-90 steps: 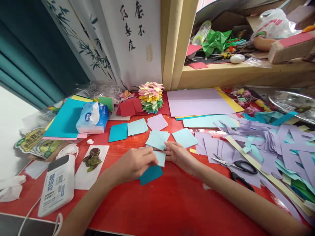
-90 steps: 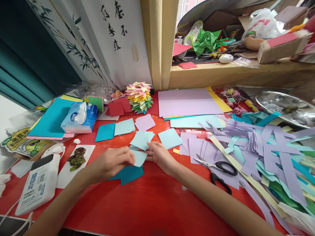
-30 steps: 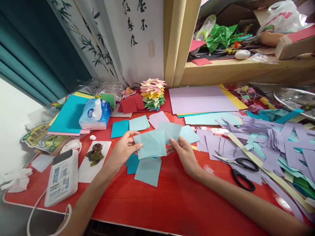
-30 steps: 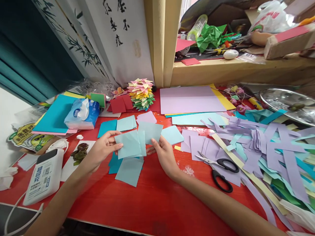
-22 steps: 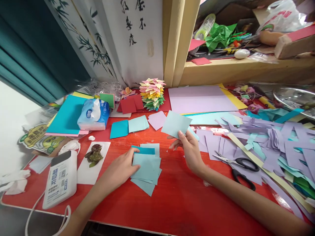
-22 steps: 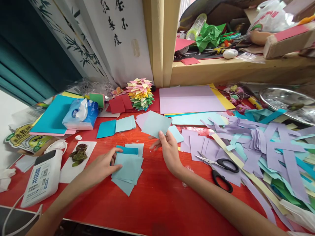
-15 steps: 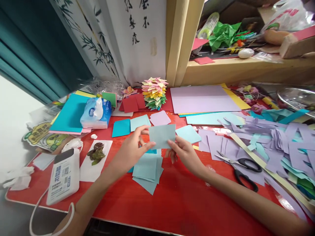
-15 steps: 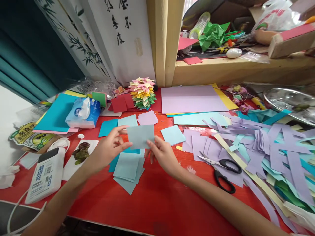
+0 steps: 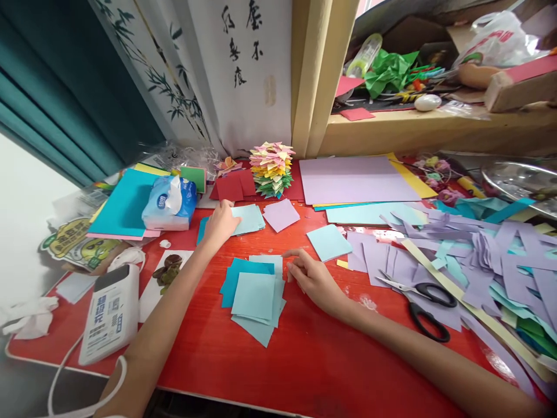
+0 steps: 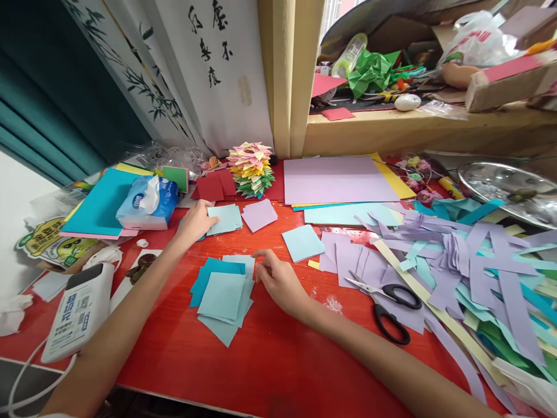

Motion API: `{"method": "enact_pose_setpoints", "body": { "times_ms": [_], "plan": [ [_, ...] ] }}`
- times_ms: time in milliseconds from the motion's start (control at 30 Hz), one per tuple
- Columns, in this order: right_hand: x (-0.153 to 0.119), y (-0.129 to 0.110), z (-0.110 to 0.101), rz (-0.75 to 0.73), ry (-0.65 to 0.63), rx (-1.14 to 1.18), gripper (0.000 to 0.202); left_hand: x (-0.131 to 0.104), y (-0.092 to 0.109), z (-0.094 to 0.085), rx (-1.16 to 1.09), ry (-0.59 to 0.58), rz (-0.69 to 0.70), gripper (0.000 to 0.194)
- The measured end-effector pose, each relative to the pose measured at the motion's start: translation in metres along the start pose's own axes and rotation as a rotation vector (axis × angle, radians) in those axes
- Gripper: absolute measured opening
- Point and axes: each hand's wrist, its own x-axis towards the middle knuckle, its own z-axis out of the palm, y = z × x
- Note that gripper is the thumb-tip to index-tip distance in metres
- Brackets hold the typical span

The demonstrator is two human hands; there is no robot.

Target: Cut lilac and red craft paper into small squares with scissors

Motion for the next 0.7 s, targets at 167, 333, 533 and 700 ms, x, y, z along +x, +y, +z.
{"method": "enact_pose_setpoints", "body": {
  "times_ms": [167, 333, 533, 700],
  "plan": [
    [-0.004, 0.003, 0.002, -0.129, 0.025, -0.192, 0.021, -0.048, 0.007, -0.025, -0.018, -0.134, 0.27, 0.034],
    [-0.013, 0.002, 0.011, -0.689, -0.095, -0.596, 0.023, -0.087, -0.003, -0.046, -0.075, -0.644, 0.508, 0.03],
    [-0.023, -0.001, 0.028, -0.997, -0.346, -0.783, 0.027, -0.098, -0.017, -0.032, -0.033, -0.604, 0.431, 0.026],
    [-0.023, 0.002, 0.029, -1.0, -0.359, -0.809, 0.027, -0.1, -0.018, -0.034, -0.084, -0.661, 0.367, 0.018]
  ]
}}
